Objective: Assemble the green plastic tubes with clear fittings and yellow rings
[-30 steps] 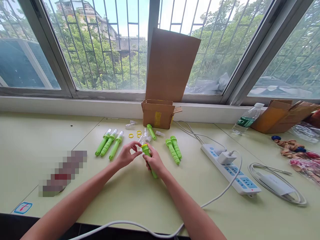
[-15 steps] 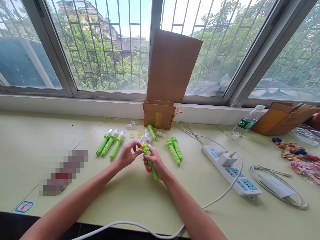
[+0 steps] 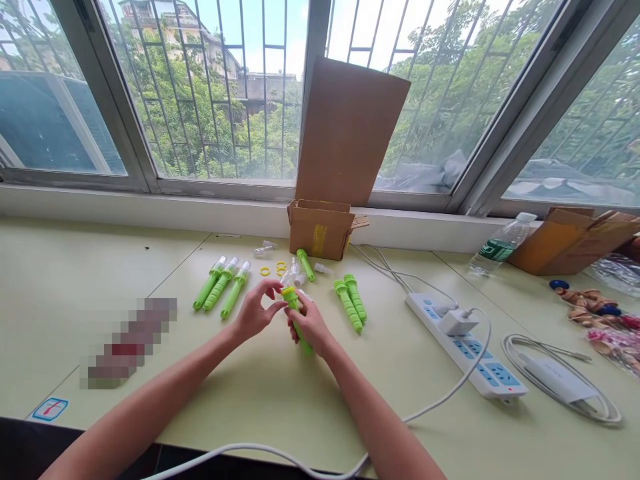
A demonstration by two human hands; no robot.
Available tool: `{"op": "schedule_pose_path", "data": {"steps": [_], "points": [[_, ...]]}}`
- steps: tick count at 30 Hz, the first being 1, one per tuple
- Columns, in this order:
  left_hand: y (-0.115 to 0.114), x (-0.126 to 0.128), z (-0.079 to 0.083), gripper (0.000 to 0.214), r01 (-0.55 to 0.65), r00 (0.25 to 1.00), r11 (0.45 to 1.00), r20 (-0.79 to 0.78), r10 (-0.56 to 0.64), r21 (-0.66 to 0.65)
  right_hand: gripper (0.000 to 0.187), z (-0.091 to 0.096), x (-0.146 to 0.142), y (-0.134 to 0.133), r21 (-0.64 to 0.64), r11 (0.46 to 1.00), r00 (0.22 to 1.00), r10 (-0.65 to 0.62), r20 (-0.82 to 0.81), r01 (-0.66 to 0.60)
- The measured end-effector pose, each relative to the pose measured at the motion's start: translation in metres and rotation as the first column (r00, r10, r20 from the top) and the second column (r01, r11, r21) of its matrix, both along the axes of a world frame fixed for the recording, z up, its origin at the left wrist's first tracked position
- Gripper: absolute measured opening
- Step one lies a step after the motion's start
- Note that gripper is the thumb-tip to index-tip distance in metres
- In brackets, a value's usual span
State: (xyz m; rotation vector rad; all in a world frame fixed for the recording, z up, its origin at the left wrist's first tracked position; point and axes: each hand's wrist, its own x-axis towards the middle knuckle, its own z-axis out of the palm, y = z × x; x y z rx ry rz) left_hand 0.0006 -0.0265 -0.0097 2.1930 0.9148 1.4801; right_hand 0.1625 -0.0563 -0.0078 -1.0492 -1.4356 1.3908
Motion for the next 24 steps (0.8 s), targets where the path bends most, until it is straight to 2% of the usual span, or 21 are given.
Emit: {"op": "schedule_pose_path", "data": {"steps": [3, 5, 7, 18, 24], "points": [[0.001, -0.002, -0.001, 0.016, -0.027, 0.996, 0.996, -0.084, 0.034, 0.089, 0.04, -0.008, -0.004, 0.004, 0.142, 0.982, 0.971, -0.148, 0.19, 0.122], [0.001, -0.001, -0.002, 0.015, -0.042, 0.992, 0.991, -0.112, 0.057, 0.125, 0.031, -0.013, -0.006, 0.005, 0.247, 0.954, 0.946, -0.23, 0.229, 0.172], [0.0, 0.0, -0.003, 0.016, -0.058, 0.991, 0.99, -0.115, 0.073, 0.129, 0.027, -0.016, -0.006, 0.005, 0.272, 0.945, 0.944, -0.247, 0.219, 0.184], [0.003, 0.005, -0.01, 0.019, -0.087, 0.993, 0.996, -0.079, 0.089, 0.025, 0.032, -0.019, -0.007, 0.003, 0.088, 0.989, 0.991, -0.126, 0.049, 0.122], [0.0, 0.008, -0.009, 0.016, -0.101, 0.994, 0.995, -0.044, 0.102, 0.019, 0.037, -0.015, -0.008, -0.001, 0.017, 0.998, 0.997, -0.068, -0.038, 0.068]]}}
